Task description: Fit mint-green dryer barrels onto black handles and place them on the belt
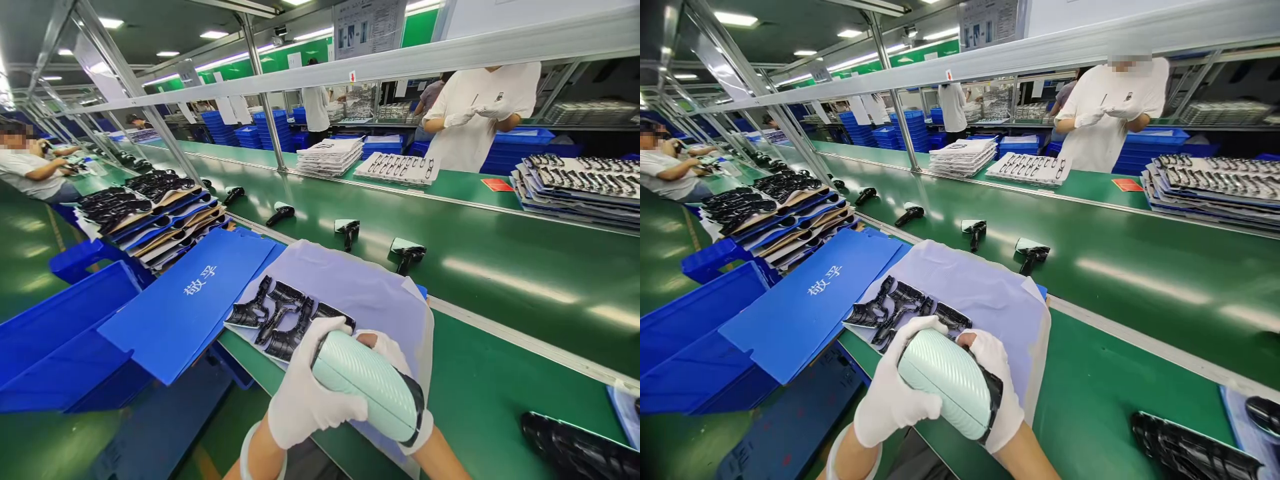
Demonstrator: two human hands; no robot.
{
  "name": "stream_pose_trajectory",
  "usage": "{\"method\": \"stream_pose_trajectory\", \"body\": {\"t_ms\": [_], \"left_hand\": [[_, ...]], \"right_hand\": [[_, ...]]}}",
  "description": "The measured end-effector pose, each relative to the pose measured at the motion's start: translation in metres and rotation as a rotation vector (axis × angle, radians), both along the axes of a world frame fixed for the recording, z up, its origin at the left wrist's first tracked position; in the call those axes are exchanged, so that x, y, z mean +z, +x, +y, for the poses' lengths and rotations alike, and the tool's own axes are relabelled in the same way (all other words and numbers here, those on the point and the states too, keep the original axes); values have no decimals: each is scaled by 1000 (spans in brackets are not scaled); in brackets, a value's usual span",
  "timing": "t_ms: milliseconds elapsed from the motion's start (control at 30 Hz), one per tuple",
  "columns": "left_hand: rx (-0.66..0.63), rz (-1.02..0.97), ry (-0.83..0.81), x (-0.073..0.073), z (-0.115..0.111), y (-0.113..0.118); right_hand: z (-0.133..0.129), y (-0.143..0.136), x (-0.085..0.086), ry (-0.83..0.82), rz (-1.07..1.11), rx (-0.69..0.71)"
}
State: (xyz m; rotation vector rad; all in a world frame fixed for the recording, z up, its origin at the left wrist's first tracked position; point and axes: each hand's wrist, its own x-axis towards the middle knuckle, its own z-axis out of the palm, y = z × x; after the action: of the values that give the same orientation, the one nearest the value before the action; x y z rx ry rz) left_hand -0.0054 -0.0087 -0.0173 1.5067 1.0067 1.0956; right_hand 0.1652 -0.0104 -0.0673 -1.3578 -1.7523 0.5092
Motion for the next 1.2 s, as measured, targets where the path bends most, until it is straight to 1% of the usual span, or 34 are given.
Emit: {"method": "stream_pose_trajectory", "body": {"t_ms": [67, 133, 200, 300, 400, 433, 500, 567, 667, 800, 867, 967, 1100, 1200], "left_hand": [[-3, 12, 5, 1, 0, -1], [-3, 32, 16, 2, 1, -1], [-11, 47, 31, 3, 1, -2], [-41, 61, 23, 5, 3, -3], [-58, 72, 0, 9, 3, -3], [-60, 73, -7, 10, 3, -3], [-67, 72, -29, 13, 2, -3], [-66, 77, -61, 16, 2, -4], [-48, 83, -100, 18, 1, -4], [-30, 30, -57, 13, 2, -2], [-32, 17, -43, 11, 2, -2], [-30, 15, -51, 9, 2, -3], [-29, 28, -101, 12, 4, -4], [-38, 28, -142, 16, 6, -5]], "right_hand": [[5, 3, 10, 71, -43, 4], [10, 6, 19, 198, -119, -18], [15, 10, 22, 324, -194, -71], [19, 14, 12, 436, -287, -196], [21, 17, 0, 433, -331, -292], [22, 18, -2, 429, -333, -308], [24, 20, 0, 450, -335, -334], [26, 23, 8, 498, -343, -349], [26, 25, 24, 603, -402, -358], [24, 25, 40, 756, -557, -342], [24, 24, 43, 791, -592, -334], [25, 23, 43, 781, -575, -340], [27, 22, 46, 823, -557, -327], [23, 25, 53, 908, -637, -306]]}}
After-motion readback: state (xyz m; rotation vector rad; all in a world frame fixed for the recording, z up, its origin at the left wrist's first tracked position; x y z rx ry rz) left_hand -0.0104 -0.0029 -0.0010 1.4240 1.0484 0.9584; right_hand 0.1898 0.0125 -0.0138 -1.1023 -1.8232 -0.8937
